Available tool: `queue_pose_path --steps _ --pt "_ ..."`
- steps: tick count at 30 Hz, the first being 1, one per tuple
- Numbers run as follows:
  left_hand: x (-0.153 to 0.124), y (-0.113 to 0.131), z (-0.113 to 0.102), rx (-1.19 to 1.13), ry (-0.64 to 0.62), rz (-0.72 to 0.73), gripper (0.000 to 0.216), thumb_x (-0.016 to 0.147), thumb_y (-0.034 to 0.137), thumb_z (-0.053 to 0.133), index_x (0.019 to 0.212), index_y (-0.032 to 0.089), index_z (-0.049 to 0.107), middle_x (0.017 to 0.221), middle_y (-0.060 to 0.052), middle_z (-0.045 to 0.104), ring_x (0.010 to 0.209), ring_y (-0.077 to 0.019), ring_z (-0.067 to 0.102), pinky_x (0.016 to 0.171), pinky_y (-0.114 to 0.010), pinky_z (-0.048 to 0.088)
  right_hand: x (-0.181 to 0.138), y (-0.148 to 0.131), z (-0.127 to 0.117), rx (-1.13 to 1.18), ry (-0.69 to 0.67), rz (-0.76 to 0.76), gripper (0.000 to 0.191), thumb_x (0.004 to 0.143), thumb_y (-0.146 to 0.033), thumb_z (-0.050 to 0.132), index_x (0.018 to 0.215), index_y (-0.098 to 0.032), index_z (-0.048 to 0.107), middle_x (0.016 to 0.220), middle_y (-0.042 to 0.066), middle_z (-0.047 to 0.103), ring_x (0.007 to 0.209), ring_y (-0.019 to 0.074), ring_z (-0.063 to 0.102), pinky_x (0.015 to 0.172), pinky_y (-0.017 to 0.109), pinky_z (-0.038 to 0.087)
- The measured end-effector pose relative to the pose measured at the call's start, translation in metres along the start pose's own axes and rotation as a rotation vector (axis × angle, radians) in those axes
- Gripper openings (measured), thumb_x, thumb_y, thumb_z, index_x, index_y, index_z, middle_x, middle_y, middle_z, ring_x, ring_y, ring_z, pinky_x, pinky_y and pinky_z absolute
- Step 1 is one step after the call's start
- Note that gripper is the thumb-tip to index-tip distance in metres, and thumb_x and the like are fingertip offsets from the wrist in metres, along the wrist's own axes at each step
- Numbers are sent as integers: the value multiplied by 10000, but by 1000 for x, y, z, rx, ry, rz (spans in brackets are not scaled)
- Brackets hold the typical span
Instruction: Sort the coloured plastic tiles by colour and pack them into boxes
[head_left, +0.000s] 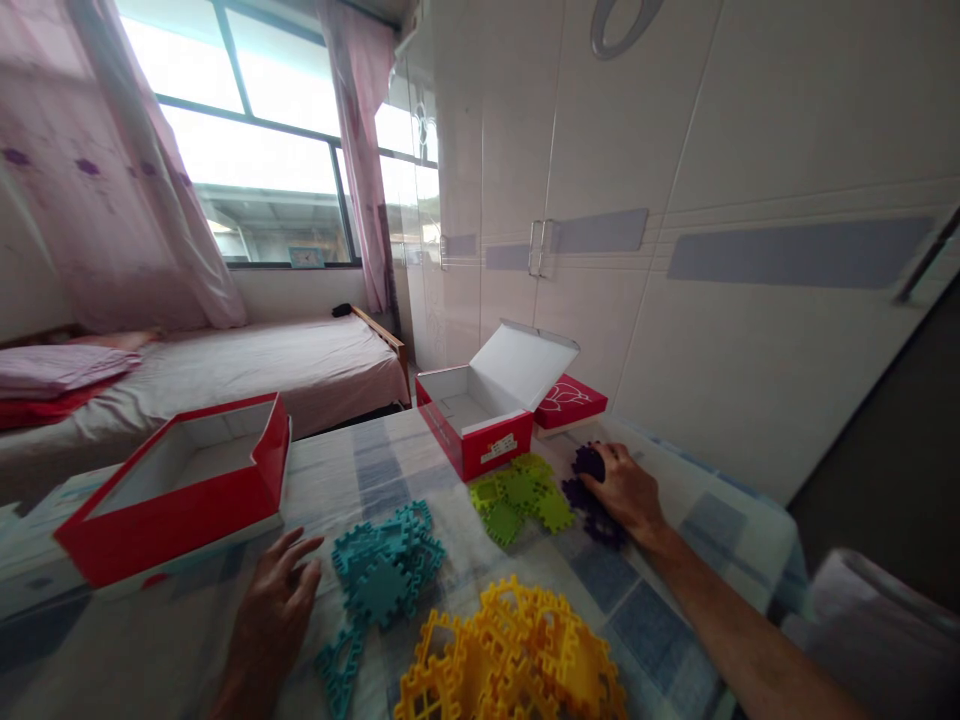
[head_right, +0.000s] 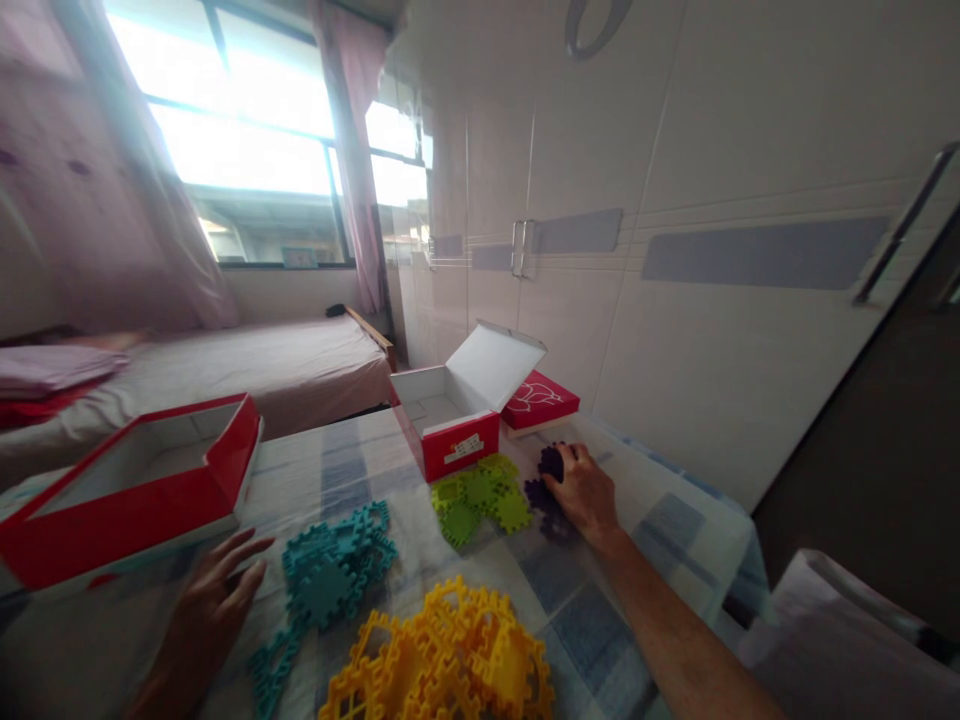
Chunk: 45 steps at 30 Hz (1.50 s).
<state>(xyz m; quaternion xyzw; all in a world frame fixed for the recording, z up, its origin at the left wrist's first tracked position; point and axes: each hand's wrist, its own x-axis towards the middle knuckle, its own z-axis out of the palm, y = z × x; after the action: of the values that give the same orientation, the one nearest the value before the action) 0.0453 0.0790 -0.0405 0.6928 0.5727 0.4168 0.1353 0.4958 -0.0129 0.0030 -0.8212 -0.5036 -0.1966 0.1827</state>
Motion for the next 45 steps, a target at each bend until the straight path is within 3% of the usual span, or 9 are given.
queue_pose_path --steps 6,12,18,24,29,32,36,40,45 --pt "0 -2 1 -12 4 8 457 708 483 412 927 173 668 1219 -116 542 1098 -272 549 844 -373 519 -3 1 -5 -17 99 -22 385 826 -412 513 1176 -256 481 1174 36 526 904 186 593 575 265 449" --pt "-1 0 1 -13 6 17 451 721 479 408 943 178 661 1225 -106 537 1102 -263 549 865 -368 511 0 6 -3 33 120 88 398 814 -463 510 1163 -273 495 1171 31 527 846 181 597 561 274 439" --pt "-2 5 1 -20 -5 -12 457 723 478 400 937 172 665 1237 -108 526 1107 -265 549 878 -367 510 8 22 5 154 200 177 433 768 -514 530 1109 -249 545 1097 41 586 911 212 590 666 299 445" --pt "-2 10 0 -3 -19 -27 501 722 481 386 969 147 666 1248 -124 520 1120 -265 541 897 -362 498 16 31 8 246 257 233 393 746 -483 514 1030 -225 601 973 54 659 811 221 609 699 316 432" --pt "-2 11 1 3 -13 -23 494 726 479 381 964 154 667 1247 -121 524 1138 -268 531 904 -367 492 21 29 2 330 268 296 397 726 -447 526 1034 -215 622 902 64 678 771 227 608 706 328 444" --pt "-2 11 1 6 -18 -30 494 726 476 383 969 152 666 1247 -121 523 1137 -264 533 905 -358 492 27 24 -8 499 298 287 414 705 -465 545 1019 -209 632 880 55 675 767 217 606 729 337 455" --pt "-2 10 0 7 -13 -32 490 722 477 383 962 156 666 1243 -120 526 1126 -260 542 896 -353 496 42 -3 -31 849 251 208 462 682 -503 572 1012 -186 632 859 45 665 726 182 605 691 316 480" --pt "-2 9 1 7 -19 -27 483 719 479 392 958 161 666 1248 -122 523 1123 -263 542 889 -361 497 72 -59 -50 1020 184 70 465 679 -491 589 1017 -174 626 900 56 663 749 174 610 684 306 497" --pt "-2 7 1 -10 -20 -31 456 723 480 402 938 178 667 1237 -108 533 1108 -249 555 891 -351 495 121 -132 -47 839 -8 44 403 755 -452 546 1057 -190 596 897 51 667 759 184 623 719 350 501"
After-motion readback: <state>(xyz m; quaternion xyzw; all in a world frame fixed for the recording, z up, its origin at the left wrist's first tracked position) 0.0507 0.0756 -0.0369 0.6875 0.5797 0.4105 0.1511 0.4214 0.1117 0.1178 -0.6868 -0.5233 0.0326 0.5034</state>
